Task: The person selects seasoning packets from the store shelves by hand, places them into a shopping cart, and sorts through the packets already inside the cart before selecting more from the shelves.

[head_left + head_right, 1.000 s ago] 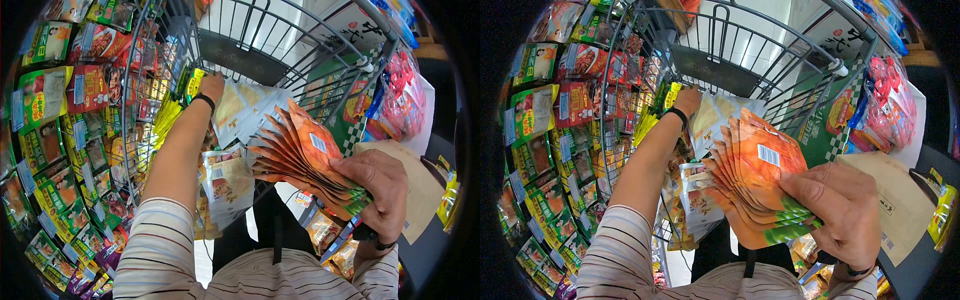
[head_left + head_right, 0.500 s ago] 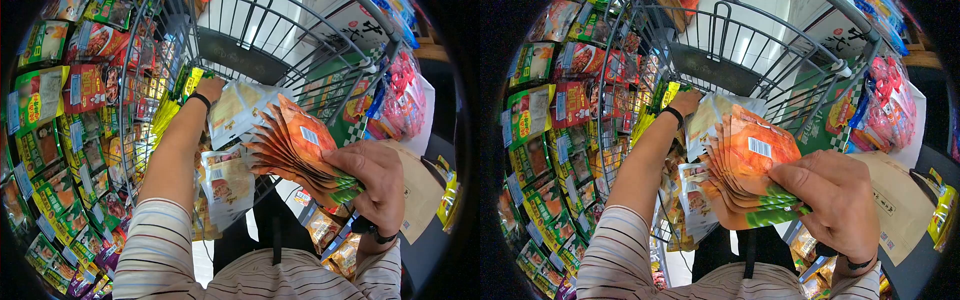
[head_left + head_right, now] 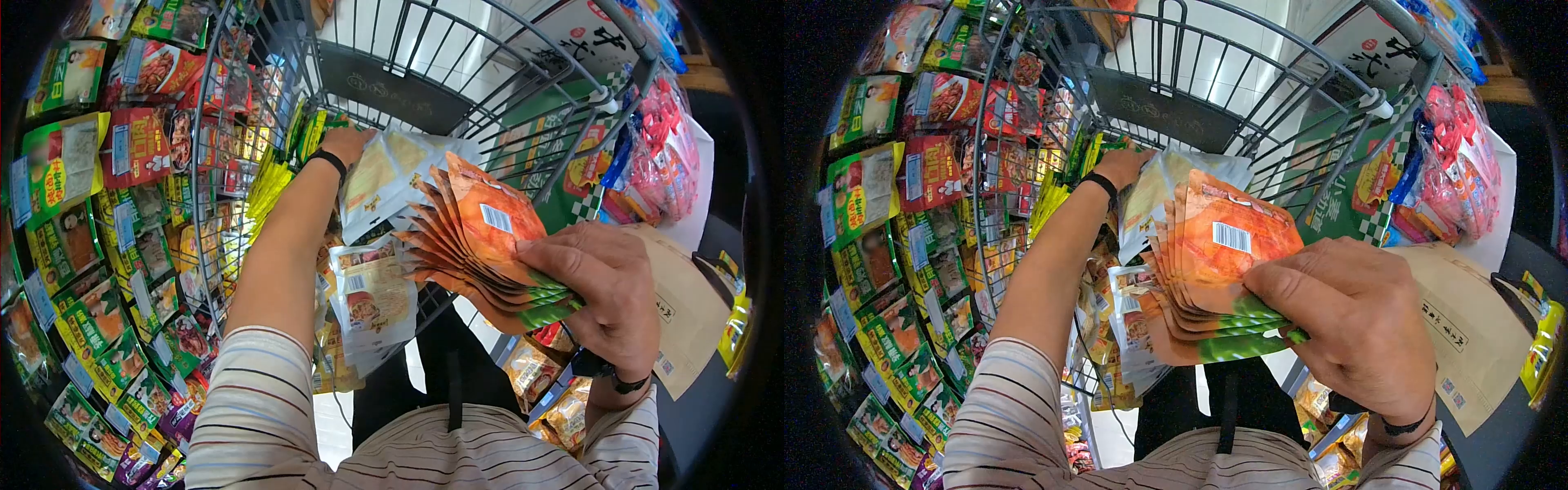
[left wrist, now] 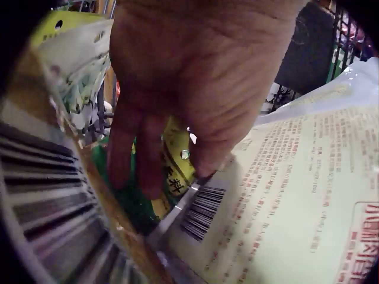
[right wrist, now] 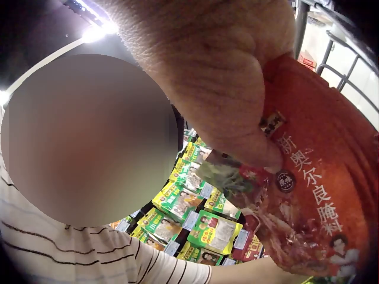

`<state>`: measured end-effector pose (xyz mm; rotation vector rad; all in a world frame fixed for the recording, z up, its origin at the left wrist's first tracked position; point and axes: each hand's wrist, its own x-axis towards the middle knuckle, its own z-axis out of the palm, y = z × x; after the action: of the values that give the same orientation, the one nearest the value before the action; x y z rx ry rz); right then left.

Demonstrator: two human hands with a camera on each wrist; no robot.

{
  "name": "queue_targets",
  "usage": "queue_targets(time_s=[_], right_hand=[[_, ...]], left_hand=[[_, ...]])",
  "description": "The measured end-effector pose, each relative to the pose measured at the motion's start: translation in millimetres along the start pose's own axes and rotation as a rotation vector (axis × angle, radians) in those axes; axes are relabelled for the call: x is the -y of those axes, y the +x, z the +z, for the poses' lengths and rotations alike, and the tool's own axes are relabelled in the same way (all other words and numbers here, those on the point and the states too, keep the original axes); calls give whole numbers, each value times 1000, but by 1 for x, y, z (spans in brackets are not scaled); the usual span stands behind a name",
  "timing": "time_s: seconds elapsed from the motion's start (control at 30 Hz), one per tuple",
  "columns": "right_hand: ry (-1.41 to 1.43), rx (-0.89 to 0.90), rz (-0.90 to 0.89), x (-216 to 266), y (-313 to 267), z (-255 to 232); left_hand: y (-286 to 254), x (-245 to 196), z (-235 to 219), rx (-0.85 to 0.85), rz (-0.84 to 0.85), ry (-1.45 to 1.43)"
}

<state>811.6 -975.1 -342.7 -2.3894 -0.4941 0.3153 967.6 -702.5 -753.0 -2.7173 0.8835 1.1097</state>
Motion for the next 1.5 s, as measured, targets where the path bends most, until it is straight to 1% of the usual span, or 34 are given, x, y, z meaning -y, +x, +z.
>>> queue_targets(time_s=[0.07,0.17,0.27,0.3,0.37,0.57,0.67,0.77,0.87,0.97,1.07,1.17,1.27,1.37,1.47,1.5], right_hand=[[-7,-4,-4,-1,0,1],[-15,5,2,-2,-1,3],[-8,45,-4,-8,-6,3],[-3,61,-6,-10,-9,3],[-12,6,-7,-9,-9,6],[-11,-41,-39,-10,-8,9],[-13,-29,-52,-12,-8,12],[-16,-9,-53,-12,-7,13],[-19,-15,-49,-10,-7,16],[-17,-9,-46,-10,-6,19],[-16,-5,-50,-10,-5,22],[-26,4,-54,-8,-3,21],[-22,18,-61,-8,-1,20],[-13,35,-65,-7,2,21],[-24,11,-75,-7,5,26],[-30,-2,-79,-7,5,27]], left_hand=[[1,2,0,14,37,6],[-12,-6,-18,61,52,5],[-15,0,-4,-39,62,46],[-16,-1,-4,-48,56,34],[-21,-1,-3,-68,39,8],[-15,15,18,-77,38,-77],[-17,15,16,-102,-6,-84],[-15,19,15,-76,-63,-123],[-29,20,6,-176,24,-50],[-35,17,-4,-136,-23,-82],[-47,4,-20,-132,-101,-133],[-38,4,-15,-106,-147,-164],[-20,14,10,-90,-71,-9],[-39,4,-14,-133,-51,-55],[-46,3,-19,-64,42,24],[-45,2,-16,-65,-19,-34]])
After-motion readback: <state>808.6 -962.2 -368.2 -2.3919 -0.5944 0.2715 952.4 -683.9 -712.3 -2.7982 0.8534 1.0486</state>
